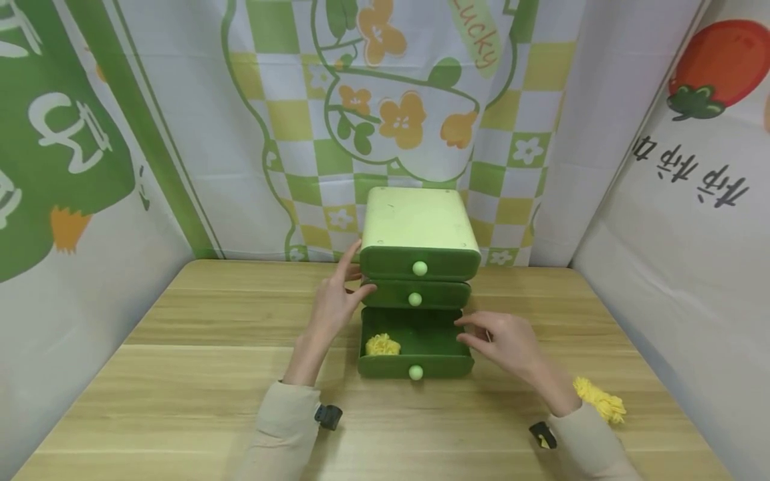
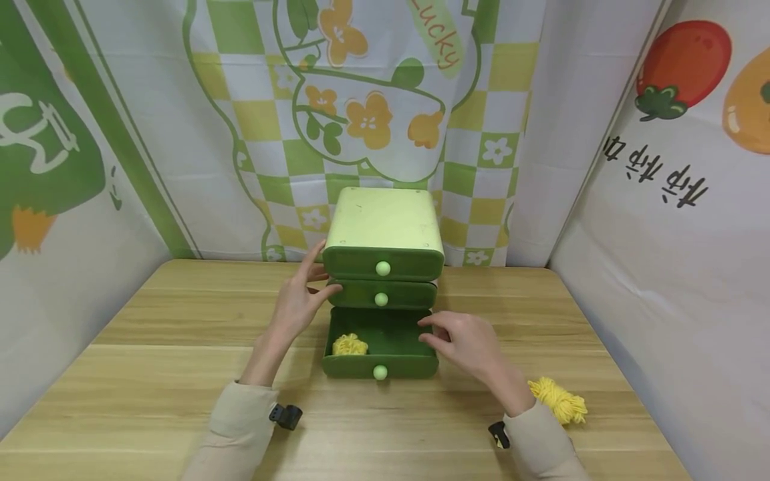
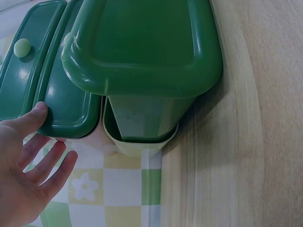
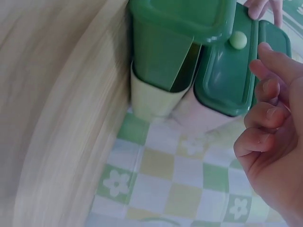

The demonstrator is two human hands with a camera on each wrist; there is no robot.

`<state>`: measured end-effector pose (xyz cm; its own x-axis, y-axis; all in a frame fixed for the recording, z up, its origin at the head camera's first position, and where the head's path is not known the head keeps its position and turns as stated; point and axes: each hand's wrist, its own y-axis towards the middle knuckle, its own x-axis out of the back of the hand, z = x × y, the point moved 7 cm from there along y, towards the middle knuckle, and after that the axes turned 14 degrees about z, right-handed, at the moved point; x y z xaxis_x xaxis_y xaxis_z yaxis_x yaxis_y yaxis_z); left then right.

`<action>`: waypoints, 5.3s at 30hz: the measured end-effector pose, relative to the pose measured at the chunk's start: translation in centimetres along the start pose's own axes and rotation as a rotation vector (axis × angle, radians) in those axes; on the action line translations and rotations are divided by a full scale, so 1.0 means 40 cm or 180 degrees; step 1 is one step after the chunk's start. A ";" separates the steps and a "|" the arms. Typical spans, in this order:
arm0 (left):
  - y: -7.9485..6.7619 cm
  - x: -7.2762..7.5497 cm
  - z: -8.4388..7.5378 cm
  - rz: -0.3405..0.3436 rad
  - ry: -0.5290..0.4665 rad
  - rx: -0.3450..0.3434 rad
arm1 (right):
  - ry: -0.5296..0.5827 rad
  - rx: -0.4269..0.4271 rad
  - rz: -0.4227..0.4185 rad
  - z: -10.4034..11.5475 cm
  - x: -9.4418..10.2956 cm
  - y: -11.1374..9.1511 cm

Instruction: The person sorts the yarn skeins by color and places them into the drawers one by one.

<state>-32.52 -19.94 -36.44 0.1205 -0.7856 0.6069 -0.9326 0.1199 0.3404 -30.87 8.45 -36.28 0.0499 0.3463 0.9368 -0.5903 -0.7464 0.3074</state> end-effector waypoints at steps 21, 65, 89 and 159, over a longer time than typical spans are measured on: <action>-0.002 -0.003 -0.002 0.0036 0.0029 0.0039 | 0.0070 -0.0696 0.0253 -0.106 0.030 -0.158; 0.001 -0.002 0.001 0.0038 0.0041 0.0056 | 0.0366 -0.1780 0.1023 -0.279 0.029 -0.468; -0.002 -0.001 0.000 0.0026 0.0025 0.0059 | 0.0292 -0.1640 0.1014 -0.289 0.031 -0.517; -0.005 -0.001 -0.004 0.0022 0.0090 0.0018 | -0.0339 -0.0249 0.0328 -0.065 0.054 -0.172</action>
<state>-32.29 -19.85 -36.41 0.1236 -0.7672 0.6294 -0.9354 0.1217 0.3321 -28.82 15.81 -36.82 0.0686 0.2049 0.9764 -0.6574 -0.7269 0.1987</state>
